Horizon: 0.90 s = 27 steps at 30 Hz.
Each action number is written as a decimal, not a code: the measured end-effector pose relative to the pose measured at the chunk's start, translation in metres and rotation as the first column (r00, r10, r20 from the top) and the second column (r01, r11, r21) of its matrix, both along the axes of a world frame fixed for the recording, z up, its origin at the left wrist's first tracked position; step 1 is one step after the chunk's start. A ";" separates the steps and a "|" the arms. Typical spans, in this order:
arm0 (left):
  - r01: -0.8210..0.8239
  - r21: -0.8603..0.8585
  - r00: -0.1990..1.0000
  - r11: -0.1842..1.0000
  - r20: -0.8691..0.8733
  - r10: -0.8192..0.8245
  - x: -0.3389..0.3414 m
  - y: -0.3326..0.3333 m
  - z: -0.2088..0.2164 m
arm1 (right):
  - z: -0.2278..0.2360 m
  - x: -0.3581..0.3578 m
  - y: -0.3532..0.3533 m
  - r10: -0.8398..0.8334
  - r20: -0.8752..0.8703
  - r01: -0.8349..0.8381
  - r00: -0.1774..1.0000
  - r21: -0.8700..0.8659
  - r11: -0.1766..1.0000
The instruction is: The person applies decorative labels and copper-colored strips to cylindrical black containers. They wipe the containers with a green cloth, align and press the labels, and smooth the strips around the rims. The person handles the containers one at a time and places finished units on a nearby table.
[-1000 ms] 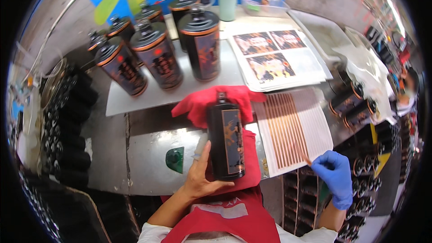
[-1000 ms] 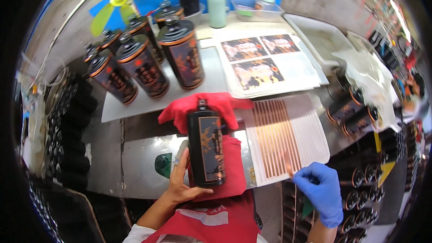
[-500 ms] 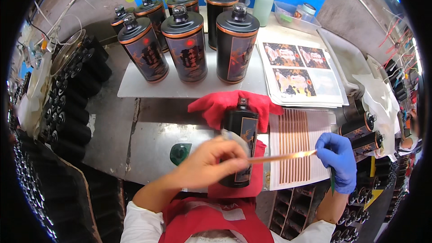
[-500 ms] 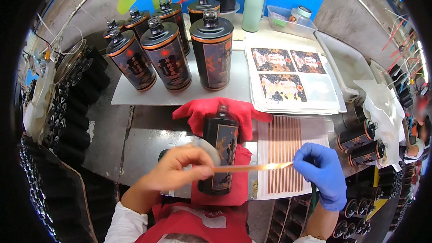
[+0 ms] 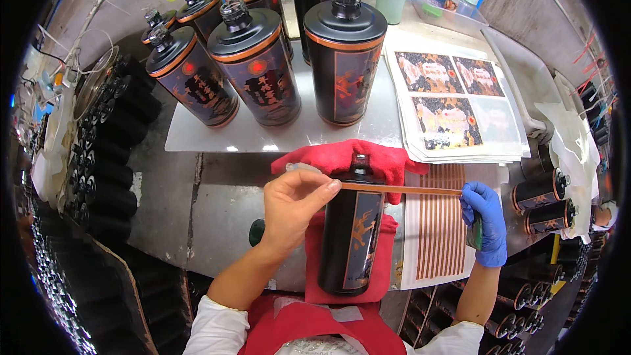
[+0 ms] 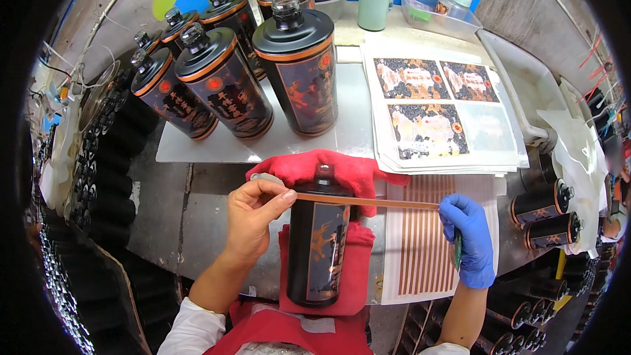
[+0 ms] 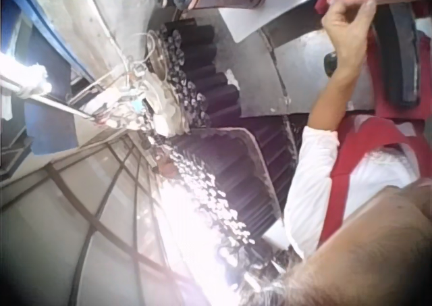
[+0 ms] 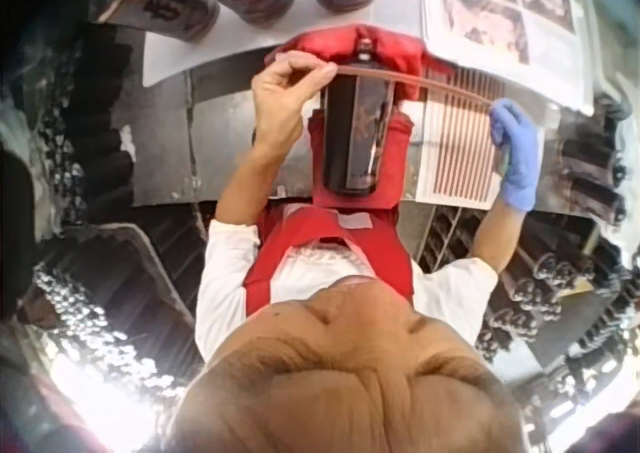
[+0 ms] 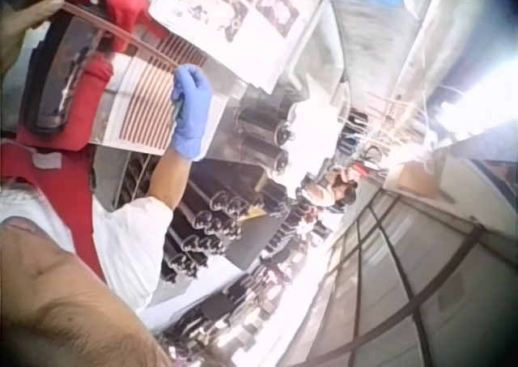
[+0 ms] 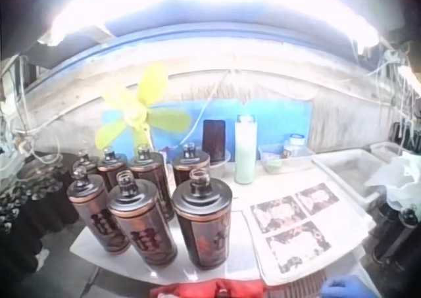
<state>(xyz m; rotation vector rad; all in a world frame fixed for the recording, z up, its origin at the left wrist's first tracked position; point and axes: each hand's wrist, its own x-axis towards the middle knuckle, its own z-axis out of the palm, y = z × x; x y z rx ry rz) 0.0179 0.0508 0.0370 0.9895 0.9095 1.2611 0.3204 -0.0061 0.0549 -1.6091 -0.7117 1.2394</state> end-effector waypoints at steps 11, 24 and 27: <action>-0.031 -0.073 0.998 0.997 0.060 0.035 0.010 -0.001 -0.007 | -0.009 0.007 0.004 -0.015 -0.025 0.015 1.000 0.001 1.000; -0.060 -0.316 0.921 0.947 0.349 0.175 0.024 -0.007 -0.013 | -0.021 0.009 0.006 -0.020 -0.060 0.021 0.998 0.004 1.000; -0.050 -0.287 0.940 0.957 0.309 0.141 0.026 -0.009 -0.013 | -0.027 0.010 0.007 -0.029 -0.056 0.028 0.998 -0.030 0.999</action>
